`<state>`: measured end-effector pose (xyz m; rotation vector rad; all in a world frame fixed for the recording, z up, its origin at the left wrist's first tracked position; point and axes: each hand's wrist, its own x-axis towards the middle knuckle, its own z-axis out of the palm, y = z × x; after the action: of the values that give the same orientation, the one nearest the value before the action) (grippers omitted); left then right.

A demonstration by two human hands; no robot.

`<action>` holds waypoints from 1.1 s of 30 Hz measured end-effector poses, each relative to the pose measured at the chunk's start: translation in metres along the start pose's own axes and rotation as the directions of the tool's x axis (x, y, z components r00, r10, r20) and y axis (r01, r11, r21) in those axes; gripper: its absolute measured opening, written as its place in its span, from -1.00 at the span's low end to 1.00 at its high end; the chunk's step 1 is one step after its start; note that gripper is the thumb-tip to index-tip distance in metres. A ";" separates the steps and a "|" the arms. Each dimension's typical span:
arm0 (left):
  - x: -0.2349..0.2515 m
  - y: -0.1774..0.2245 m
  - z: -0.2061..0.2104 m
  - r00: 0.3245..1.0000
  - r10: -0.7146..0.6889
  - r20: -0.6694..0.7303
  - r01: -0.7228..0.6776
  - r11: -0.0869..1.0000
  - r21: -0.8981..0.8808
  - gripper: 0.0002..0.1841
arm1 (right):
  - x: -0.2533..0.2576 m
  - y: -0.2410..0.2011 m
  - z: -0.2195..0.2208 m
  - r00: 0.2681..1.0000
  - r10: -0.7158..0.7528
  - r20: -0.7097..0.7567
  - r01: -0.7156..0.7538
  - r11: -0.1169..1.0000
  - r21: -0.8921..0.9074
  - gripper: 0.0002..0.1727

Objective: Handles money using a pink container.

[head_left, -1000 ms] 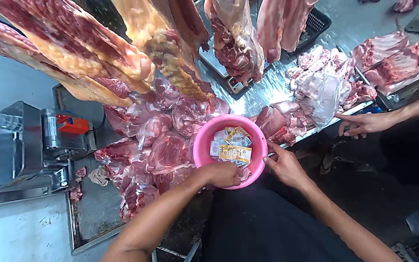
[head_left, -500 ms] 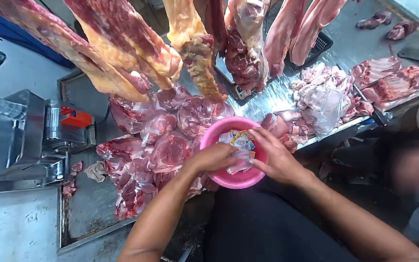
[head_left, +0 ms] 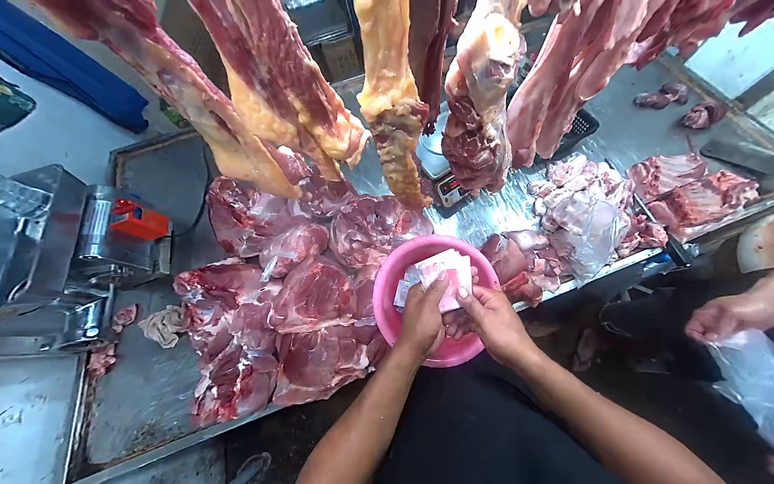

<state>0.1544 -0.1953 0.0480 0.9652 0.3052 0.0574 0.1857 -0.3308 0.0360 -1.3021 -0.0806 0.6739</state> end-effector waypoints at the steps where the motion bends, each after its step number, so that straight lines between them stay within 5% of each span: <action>1: 0.002 0.003 -0.001 0.999 0.038 -0.003 -0.038 0.999 -0.037 -0.63 | -0.001 -0.002 -0.004 0.999 -0.019 0.030 0.019 1.000 -0.020 -0.62; 4: -0.004 0.011 -0.004 0.997 0.075 0.013 -0.073 0.992 -0.100 -0.63 | -0.001 -0.007 -0.014 0.981 -0.089 0.171 0.074 0.993 0.093 -0.71; 9: -0.008 0.011 -0.009 0.997 -0.050 0.058 0.065 0.959 -0.277 -0.50 | 0.003 -0.007 -0.007 0.940 -0.164 0.298 0.114 0.977 0.179 -0.66; 12: -0.007 0.006 -0.019 0.984 -0.006 0.176 0.093 0.868 -0.488 -0.48 | -0.007 -0.004 -0.008 0.953 -0.148 0.264 0.099 0.977 0.190 -0.84; 16: -0.017 0.023 -0.025 0.966 0.094 0.239 0.106 0.702 -0.704 -0.54 | -0.012 -0.005 -0.003 0.940 -0.156 0.302 0.086 0.969 0.233 -0.79; 20: -0.024 0.025 -0.036 0.906 0.264 0.331 0.078 0.663 -0.744 -0.48 | -0.019 -0.030 0.025 0.901 -0.249 0.357 0.242 0.968 0.065 -0.73; 23: -0.029 0.024 -0.037 0.896 0.289 0.337 0.055 0.681 -0.730 -0.47 | -0.025 -0.047 0.049 0.904 -0.282 0.321 0.345 0.925 -0.157 -0.69; 33: -0.023 0.020 -0.046 0.858 0.359 0.368 -0.042 0.762 -0.646 -0.45 | -0.032 -0.057 0.082 0.874 -0.302 0.380 0.452 0.794 -0.408 -0.63</action>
<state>0.1214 -0.1516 0.0451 0.3155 -0.2812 0.1155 0.1490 -0.2824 0.1219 -1.5938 -0.7914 0.5033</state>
